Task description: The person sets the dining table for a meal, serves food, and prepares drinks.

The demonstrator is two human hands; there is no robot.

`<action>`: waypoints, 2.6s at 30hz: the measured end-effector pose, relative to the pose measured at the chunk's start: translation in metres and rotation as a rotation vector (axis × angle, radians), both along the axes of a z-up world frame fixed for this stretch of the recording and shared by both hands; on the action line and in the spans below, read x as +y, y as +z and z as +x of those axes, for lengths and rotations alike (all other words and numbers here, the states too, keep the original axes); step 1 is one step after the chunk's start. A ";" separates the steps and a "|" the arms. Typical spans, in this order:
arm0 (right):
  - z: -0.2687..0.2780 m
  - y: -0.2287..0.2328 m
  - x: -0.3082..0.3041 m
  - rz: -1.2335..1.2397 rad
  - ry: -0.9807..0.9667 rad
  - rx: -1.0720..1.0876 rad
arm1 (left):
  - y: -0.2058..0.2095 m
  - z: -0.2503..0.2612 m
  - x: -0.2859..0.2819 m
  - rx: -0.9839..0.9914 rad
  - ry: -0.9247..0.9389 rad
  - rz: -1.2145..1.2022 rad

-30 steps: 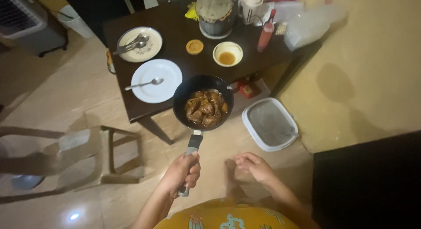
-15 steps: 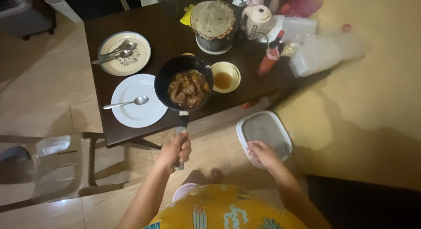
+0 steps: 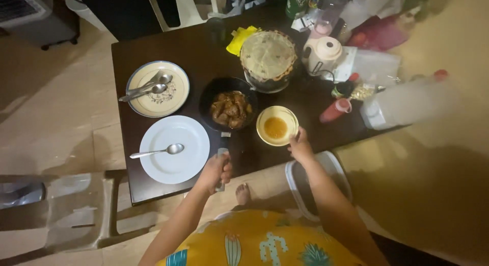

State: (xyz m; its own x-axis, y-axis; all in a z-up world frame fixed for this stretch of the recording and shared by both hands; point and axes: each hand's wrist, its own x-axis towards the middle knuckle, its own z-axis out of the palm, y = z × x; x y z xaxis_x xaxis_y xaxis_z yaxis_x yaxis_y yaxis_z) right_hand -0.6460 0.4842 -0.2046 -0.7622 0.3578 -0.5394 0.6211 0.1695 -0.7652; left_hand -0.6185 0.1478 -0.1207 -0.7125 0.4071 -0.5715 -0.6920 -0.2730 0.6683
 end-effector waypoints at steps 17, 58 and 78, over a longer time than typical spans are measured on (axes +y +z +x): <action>-0.024 -0.031 0.043 -0.167 -0.021 -0.069 | -0.006 -0.025 0.057 -0.132 0.120 0.069; -0.421 0.014 -0.191 0.017 0.384 -0.207 | -0.060 -0.010 0.087 -0.156 0.195 0.018; -0.365 0.077 -0.157 0.563 0.766 0.418 | -0.008 0.018 0.062 -0.062 0.246 -0.305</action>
